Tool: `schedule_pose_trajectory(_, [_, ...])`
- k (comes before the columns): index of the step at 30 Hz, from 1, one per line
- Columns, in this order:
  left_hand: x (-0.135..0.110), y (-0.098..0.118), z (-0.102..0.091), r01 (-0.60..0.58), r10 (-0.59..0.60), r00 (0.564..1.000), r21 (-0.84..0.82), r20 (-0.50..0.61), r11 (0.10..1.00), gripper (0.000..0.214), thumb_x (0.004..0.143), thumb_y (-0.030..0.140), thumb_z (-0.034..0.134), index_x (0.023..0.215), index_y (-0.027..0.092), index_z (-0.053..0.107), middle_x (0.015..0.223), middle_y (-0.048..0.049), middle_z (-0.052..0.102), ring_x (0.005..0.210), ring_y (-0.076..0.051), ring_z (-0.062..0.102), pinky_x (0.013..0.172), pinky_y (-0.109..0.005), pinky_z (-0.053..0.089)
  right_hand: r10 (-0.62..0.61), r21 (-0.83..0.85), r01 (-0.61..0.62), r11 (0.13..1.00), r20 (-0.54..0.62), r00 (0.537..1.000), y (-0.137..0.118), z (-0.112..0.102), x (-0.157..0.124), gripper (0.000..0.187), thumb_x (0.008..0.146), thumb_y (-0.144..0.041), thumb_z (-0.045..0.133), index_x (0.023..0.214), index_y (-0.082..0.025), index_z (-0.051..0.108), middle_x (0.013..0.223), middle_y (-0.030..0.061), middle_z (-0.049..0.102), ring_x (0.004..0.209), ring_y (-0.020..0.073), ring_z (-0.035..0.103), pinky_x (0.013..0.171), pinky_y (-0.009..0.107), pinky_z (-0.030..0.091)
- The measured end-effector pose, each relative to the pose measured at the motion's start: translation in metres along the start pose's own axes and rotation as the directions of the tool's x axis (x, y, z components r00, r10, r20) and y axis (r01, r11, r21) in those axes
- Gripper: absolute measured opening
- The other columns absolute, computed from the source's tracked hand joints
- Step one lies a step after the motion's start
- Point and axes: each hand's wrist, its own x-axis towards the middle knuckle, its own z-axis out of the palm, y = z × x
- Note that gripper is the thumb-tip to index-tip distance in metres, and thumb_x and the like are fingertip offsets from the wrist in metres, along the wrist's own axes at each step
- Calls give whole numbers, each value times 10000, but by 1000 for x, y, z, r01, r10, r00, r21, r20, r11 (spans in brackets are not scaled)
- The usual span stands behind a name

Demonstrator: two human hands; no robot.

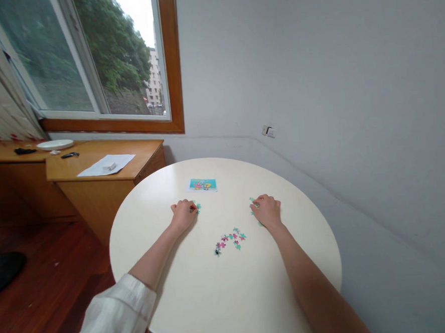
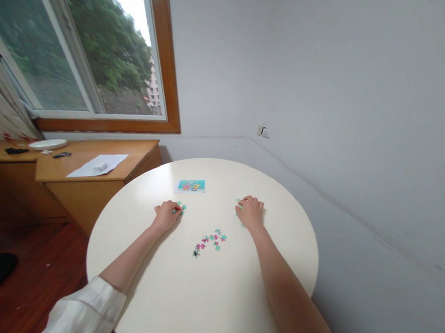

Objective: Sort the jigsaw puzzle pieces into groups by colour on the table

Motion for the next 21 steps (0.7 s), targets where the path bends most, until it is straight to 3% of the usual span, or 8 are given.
schedule_pose_trajectory(16, [-1,4,-5,40,-42,998,-27,-50,999,182,758,253,498,708,179,657,873,-75,669,894,-231,553,743,-342,280,-33,19,31,999,120,992,-3,2,1,201,795,-232,511,816,-234,711,1014,86,633,949,244,502,796,386,291])
schedule_pose_trajectory(21, [0,3,-3,54,-55,997,-16,-53,998,175,753,259,504,718,180,656,883,-78,672,889,-225,552,732,-338,280,-164,124,143,982,174,971,-7,4,-1,187,800,-249,535,866,-285,706,1069,42,606,1010,218,493,865,387,290])
